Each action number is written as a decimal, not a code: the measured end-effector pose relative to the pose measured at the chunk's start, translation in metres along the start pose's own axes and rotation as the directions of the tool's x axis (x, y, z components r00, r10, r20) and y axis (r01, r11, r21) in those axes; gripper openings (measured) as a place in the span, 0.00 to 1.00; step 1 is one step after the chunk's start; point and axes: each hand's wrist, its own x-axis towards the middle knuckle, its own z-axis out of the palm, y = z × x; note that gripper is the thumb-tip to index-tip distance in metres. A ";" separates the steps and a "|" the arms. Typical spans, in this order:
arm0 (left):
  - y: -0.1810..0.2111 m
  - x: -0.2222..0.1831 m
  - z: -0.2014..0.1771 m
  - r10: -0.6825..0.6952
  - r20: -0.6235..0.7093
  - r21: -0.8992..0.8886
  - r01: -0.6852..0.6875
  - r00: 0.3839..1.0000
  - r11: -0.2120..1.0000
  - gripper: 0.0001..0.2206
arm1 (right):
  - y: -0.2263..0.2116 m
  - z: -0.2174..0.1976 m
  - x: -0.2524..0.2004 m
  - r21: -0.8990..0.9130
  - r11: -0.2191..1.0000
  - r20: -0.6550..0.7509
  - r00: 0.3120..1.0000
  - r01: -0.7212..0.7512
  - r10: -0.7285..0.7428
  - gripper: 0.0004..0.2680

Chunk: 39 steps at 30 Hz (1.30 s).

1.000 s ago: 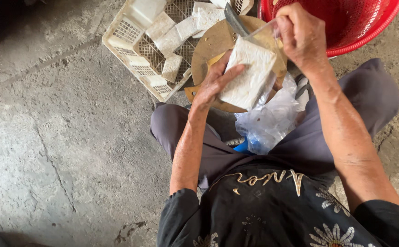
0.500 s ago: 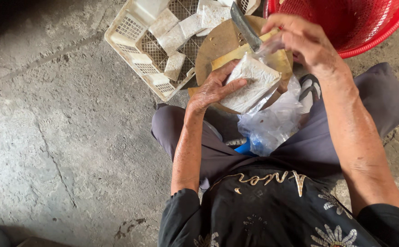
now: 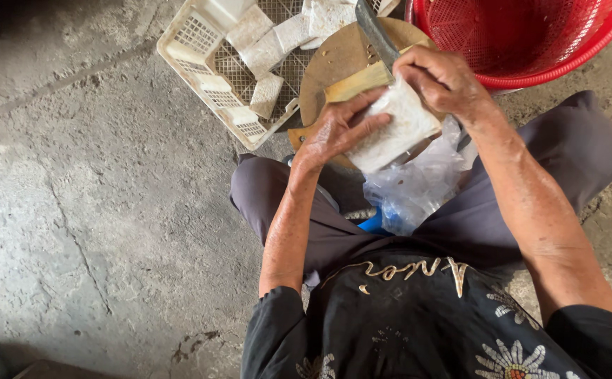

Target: The person sits on the floor and uses a knife to cut rectangular blocks of white food on a wooden board. They place the cut pieces into a plastic bag and arrange the remaining blocks in a white crate.

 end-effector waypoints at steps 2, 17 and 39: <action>-0.002 -0.001 0.000 0.094 0.019 -0.086 -0.092 0.995 0.992 0.23 | 0.002 0.005 0.002 0.008 0.999 0.053 0.998 -0.031 0.031 0.07; -0.042 0.004 -0.008 0.230 -0.230 0.048 -0.225 0.946 0.973 0.19 | 0.032 0.005 -0.004 0.690 0.584 0.373 0.901 -0.428 0.220 0.07; -0.128 0.028 -0.006 -0.256 -0.398 -0.700 -0.111 0.881 0.706 0.23 | 0.075 0.056 -0.003 -0.336 0.914 -0.048 0.973 -0.228 0.225 0.04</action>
